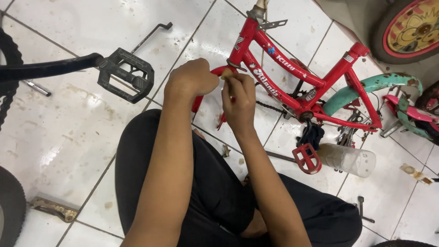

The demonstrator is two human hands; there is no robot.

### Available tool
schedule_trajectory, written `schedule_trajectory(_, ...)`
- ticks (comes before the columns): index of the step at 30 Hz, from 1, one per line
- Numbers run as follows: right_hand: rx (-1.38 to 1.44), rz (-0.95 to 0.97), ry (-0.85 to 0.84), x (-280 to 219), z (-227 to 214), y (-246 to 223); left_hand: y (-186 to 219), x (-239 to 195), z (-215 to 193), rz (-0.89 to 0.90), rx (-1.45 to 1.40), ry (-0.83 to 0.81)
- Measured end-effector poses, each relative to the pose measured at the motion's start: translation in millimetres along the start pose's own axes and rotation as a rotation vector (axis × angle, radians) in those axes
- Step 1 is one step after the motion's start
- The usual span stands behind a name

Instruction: The person scrubs the red bicycle frame and handlebars with a sponge dipped in a liquid from a plastic container. They then wipe the frame and handlebars with a black cloth to remove the liquid and residue.

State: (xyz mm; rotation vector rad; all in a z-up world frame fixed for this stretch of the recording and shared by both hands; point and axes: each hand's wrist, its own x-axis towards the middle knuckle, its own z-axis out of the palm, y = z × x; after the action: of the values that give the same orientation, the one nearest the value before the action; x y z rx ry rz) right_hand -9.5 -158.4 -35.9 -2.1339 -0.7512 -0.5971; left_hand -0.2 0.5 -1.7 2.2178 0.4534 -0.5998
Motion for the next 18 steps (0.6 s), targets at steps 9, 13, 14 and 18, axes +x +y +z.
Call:
schedule_trajectory(9, -0.263, -0.113, -0.307, 22, 36, -14, 18, -26, -25, -0.131, -0.208, 0.18)
schedule_trajectory(13, -0.334, -0.346, -0.411, 2, 52, -8, 20, -23, -25, -0.108, -0.181, 0.162)
schedule_trajectory(14, -0.332, -0.342, -0.412, 3, 53, -9, 21, -23, -26, -0.113, -0.183, 0.156)
schedule_trajectory(18, -0.341, -0.311, -0.409, 12, 52, -12, 18, -24, -27, -0.115, -0.173, 0.152)
